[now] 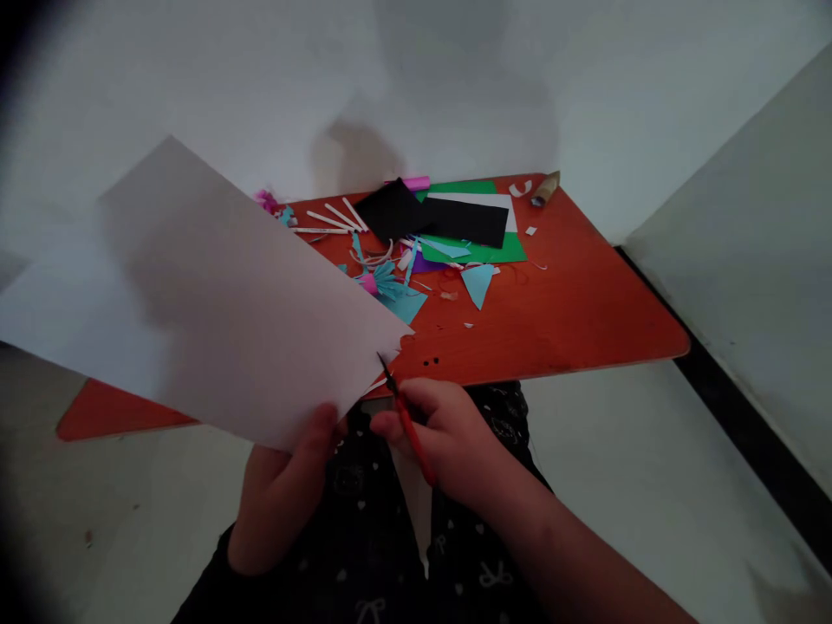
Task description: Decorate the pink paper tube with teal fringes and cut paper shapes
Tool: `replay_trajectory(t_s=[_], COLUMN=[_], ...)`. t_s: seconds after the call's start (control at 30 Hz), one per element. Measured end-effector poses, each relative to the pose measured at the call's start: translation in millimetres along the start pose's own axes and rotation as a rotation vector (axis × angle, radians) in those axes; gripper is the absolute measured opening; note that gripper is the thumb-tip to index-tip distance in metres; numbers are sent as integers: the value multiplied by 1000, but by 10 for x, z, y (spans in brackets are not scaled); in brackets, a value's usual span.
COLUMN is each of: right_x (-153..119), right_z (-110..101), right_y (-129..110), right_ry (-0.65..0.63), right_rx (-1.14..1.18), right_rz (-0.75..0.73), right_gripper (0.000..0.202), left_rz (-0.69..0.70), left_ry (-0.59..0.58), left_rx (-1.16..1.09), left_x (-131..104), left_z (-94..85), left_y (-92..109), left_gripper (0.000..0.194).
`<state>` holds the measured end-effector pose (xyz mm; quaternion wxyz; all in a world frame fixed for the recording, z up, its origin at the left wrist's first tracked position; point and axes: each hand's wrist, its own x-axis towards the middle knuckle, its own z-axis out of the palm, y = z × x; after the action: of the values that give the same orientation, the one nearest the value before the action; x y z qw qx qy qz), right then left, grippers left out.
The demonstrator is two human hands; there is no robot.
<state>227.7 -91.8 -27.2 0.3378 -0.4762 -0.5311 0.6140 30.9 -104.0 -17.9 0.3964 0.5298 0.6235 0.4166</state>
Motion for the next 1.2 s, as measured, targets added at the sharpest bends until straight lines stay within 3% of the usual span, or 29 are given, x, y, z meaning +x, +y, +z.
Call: replay_trajectory(t_s=[0.43,0.67,1.03,1.2], right_x=[61,128,415,601], right_z=[125,141,85,-2], right_y=[11,65,41,104], right_ry=[143,191,302,358], right_rx=[54,37,58,64], right_rz=[-46,-45,-48,-24], right_gripper=[47,52,56,64], left_rz=[-193,-182,-248,-205], left_ry=[-44,-74,-58,-84], left_rx=[-141,-202,-265,-277], left_x=[-219,-214,86,275], left_z=[339,460,700,903], left_y=[-110,-112,8,-60], left_gripper=[32,44,37,51])
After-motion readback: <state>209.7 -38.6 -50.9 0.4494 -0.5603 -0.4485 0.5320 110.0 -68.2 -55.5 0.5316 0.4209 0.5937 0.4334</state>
